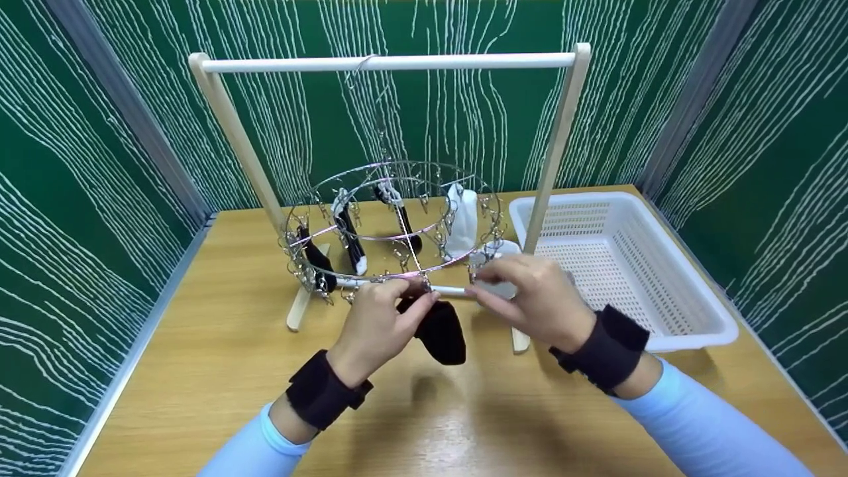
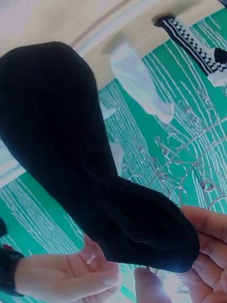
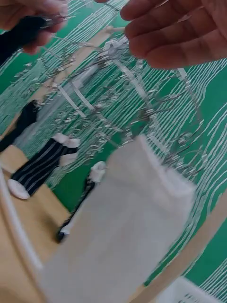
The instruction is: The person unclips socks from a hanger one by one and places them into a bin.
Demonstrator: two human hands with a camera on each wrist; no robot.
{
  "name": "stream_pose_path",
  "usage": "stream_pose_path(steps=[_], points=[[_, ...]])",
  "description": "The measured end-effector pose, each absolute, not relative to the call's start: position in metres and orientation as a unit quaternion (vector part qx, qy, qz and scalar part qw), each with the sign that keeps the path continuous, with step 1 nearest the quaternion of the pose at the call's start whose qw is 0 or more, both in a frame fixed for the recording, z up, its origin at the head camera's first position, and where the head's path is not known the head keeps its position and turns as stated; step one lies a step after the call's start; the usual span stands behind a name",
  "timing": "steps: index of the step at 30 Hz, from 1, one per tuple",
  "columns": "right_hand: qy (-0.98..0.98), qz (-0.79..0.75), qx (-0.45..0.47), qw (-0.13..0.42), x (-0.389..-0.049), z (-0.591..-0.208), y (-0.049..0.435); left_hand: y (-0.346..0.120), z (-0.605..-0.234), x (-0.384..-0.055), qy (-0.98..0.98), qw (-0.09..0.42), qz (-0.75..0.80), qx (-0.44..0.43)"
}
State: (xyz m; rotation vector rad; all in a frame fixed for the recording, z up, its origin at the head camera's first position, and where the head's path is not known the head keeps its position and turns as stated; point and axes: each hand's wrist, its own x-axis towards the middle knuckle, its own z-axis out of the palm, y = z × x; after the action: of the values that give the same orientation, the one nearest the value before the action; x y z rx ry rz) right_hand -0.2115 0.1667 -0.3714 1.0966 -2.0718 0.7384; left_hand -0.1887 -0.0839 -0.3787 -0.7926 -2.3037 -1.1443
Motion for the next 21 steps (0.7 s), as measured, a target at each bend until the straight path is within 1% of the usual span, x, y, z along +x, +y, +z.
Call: stream_pose_path(steps=[5, 8, 13, 17, 21], points=[[-0.818, 0.329, 0.405, 0.242, -0.204, -0.394, 0.161, -0.083, -0.378, -0.189, -0.83, 0.227, -0.428, -0.276], [-0.826, 0.353, 0.393, 0.198, -0.202, -0.407, 0.156, -0.084, -0.377, -0.189, -0.83, 0.222, -0.432, -0.274], [-0.826, 0.391, 0.379, 0.147, -0.201, -0.424, 0.146, -0.085, -0.377, -0.189, -0.826, 0.214, -0.442, -0.275], [-0.821, 0.427, 0.365, 0.103, -0.203, -0.435, 0.136, -0.084, -0.378, -0.188, -0.824, 0.218, -0.449, -0.269], [-0.809, 0.466, 0.349, 0.083, -0.205, -0.443, 0.131, -0.083, -0.378, -0.189, -0.823, 0.222, -0.451, -0.263]])
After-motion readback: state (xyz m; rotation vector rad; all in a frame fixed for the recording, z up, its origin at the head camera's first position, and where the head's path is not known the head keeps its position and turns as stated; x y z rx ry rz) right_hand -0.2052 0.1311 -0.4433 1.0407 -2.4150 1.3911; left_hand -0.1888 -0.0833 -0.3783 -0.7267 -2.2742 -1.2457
